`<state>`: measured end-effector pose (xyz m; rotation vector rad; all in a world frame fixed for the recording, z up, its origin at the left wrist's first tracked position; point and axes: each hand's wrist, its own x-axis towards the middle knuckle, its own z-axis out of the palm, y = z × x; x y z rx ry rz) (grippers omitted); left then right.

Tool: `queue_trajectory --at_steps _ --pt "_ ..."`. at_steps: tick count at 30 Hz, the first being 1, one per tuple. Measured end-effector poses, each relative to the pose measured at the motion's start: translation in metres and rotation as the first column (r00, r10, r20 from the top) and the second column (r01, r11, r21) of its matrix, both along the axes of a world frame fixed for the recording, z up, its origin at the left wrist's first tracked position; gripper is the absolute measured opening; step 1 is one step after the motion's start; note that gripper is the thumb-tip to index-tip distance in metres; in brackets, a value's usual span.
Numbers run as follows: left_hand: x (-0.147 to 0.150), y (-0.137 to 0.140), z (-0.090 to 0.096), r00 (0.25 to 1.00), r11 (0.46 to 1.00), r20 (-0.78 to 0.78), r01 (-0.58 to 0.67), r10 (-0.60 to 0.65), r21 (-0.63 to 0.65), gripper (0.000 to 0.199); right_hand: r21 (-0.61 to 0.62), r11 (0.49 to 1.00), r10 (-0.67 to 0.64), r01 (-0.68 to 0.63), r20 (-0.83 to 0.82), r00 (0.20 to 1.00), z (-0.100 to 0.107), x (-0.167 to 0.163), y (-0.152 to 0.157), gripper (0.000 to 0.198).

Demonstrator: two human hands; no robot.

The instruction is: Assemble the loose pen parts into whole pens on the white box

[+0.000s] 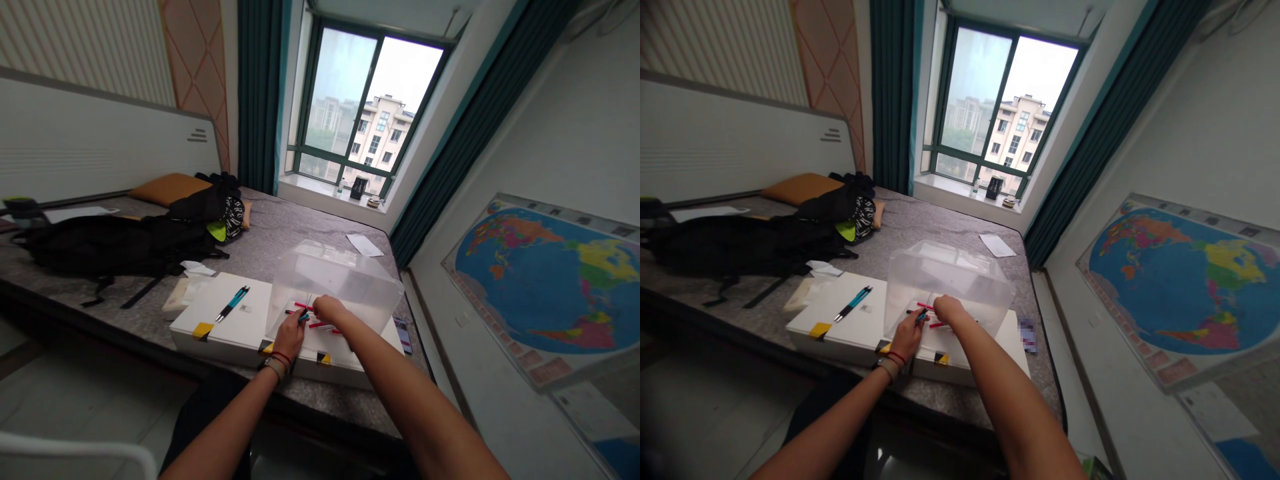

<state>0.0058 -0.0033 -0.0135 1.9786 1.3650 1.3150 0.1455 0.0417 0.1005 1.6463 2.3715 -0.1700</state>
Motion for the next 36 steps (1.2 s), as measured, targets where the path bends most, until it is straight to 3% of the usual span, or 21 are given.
queue_trajectory --at_steps 6,14,17,25,31,36 --pt "0.0 -0.002 0.004 1.0 1.0 0.001 -0.017 0.017 -0.013 0.03 0.034 0.999 0.006 -0.008 0.05 0.999 0.003 0.017 0.009 0.019" --pt "0.0 -0.002 0.004 1.0 1.0 -0.007 -0.015 0.014 -0.01 0.029 0.046 0.953 0.297 -0.301 0.076 0.952 -0.009 0.012 -0.002 0.016" --pt "0.0 -0.001 0.002 1.0 1.0 -0.013 -0.008 0.008 -0.003 0.03 0.047 0.935 0.346 -0.353 0.115 0.931 -0.014 0.01 -0.001 0.015" --pt "0.0 -0.001 0.001 1.0 1.0 -0.012 -0.017 0.017 0.005 0.03 0.024 0.962 0.267 -0.271 0.122 0.956 -0.022 0.015 0.004 0.015" --pt "0.001 0.0 0.001 1.0 1.0 -0.007 -0.005 0.005 -0.001 0.032 0.104 0.967 0.229 -0.231 0.04 0.973 -0.03 0.014 0.0 0.021" --pt "0.001 0.0 -0.002 1.0 1.0 -0.013 -0.008 0.008 -0.005 0.031 0.088 0.974 0.205 -0.208 0.035 0.978 -0.035 0.015 0.002 0.022"
